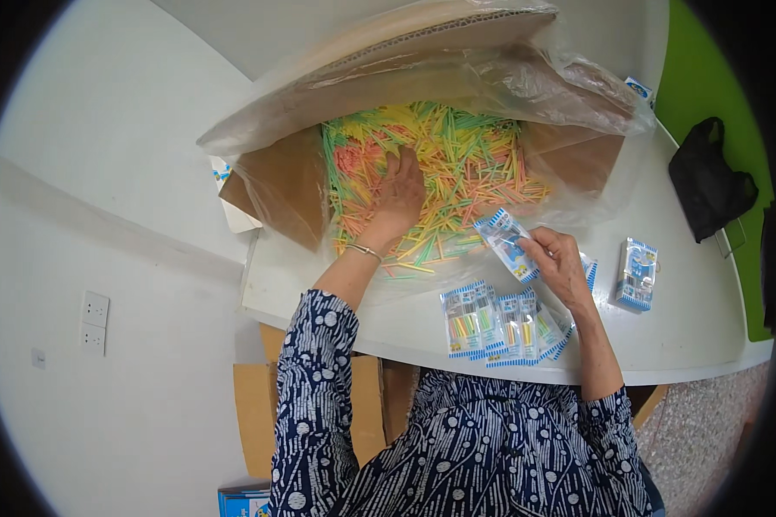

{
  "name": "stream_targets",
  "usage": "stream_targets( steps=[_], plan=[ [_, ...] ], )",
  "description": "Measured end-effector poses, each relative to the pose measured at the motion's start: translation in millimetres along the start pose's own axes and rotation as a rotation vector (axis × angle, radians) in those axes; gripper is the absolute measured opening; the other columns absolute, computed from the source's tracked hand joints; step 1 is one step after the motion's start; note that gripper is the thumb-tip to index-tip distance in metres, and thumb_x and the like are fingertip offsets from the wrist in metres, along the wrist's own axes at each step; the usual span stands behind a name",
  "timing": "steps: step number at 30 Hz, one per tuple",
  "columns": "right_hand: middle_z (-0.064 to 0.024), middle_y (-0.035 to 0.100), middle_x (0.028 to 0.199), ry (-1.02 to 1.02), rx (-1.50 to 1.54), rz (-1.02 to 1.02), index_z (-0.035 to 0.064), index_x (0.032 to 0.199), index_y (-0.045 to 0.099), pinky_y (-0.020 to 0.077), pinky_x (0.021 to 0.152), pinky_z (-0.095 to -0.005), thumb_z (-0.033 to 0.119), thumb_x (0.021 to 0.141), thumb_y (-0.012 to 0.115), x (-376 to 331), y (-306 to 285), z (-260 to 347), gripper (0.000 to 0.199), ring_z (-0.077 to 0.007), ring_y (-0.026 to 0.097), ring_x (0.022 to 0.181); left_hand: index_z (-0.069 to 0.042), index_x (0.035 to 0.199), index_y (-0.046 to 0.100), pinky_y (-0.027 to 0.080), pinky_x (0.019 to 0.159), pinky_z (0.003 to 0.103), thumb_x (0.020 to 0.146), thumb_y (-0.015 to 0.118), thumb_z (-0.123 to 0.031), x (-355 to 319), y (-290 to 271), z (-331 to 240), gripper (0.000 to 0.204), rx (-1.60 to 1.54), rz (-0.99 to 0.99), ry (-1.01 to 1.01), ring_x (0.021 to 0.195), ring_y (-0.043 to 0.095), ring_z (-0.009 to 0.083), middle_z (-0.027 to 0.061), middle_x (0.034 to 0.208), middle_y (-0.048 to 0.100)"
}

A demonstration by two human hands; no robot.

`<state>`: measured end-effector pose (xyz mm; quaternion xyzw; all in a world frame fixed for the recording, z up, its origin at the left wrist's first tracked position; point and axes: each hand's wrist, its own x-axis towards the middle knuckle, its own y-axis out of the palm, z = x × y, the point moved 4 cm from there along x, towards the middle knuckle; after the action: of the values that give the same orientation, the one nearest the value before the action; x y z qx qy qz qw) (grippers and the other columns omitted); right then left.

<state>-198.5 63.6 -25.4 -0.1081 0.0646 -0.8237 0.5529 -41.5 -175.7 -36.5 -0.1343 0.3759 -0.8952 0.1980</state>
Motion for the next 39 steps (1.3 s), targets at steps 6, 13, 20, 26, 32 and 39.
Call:
stream_targets(
  steps=[6,13,20,26,32,39],
  plan=[
    [-0.0025,0.053,0.063,-0.002,0.022,-0.035,-0.0066,0.084,0.063,0.0353,0.054,-0.0254,0.017,0.089,0.059,2,-4,-5,0.024,-0.0074,0.044,0.060,0.007,0.111,0.056,0.025,0.102,0.053,0.078,0.050,-0.006,1,-5,-8,0.035,0.070,-0.116,-0.073,0.124,0.035,0.0397,0.0277,0.126,0.045],
    [0.0018,0.053,0.063,0.047,0.082,-0.074,-0.0028,0.083,0.065,0.0348,0.052,-0.0264,0.019,0.090,0.058,11,-6,-14,0.024,-0.0061,0.042,0.058,0.005,0.100,0.055,0.031,0.094,0.052,0.077,0.052,-0.007,-2,-27,24,0.026,-0.478,-0.015,-0.245,0.112,0.044,0.0356,0.0213,0.101,0.058],
    [0.0018,0.063,0.085,0.050,0.755,-0.151,0.0027,0.097,0.063,0.0418,0.066,-0.0201,0.022,0.093,0.058,38,37,-12,0.021,-0.0051,0.054,0.073,0.005,0.111,0.049,0.038,0.094,0.039,0.097,0.043,-0.026,0,-22,44,0.035,-1.458,-0.092,-0.553,0.108,0.055,0.0301,0.0152,0.111,0.063],
    [-0.0071,0.063,0.103,0.290,1.164,-0.241,0.0040,0.109,0.057,0.0476,0.089,-0.0322,0.019,0.093,0.054,79,88,-24,0.022,-0.0182,0.061,0.093,0.002,0.117,0.045,0.048,0.085,0.039,0.098,0.047,-0.027,6,-47,-8,0.034,-2.678,0.131,-0.602,0.094,0.059,0.0262,0.0152,0.101,0.062],
    [-0.0127,0.063,0.097,0.281,1.468,-0.354,-0.0003,0.101,0.055,0.0490,0.083,-0.0361,0.013,0.095,0.047,101,109,-32,0.017,-0.0212,0.061,0.086,0.003,0.106,0.054,0.048,0.084,0.035,0.092,0.057,-0.012,3,-32,-54,0.021,-2.898,-0.362,-0.765,0.091,0.058,0.0233,0.0119,0.095,0.061],
    [-0.0121,0.064,0.097,0.206,1.422,-0.329,-0.0012,0.105,0.056,0.0488,0.085,-0.0362,0.013,0.094,0.048,95,105,-40,0.019,-0.0209,0.061,0.089,0.005,0.104,0.056,0.048,0.083,0.035,0.093,0.056,-0.012,2,-35,-68,0.020,-2.872,-0.415,-0.815,0.088,0.058,0.0216,0.0113,0.094,0.061]
  ],
)
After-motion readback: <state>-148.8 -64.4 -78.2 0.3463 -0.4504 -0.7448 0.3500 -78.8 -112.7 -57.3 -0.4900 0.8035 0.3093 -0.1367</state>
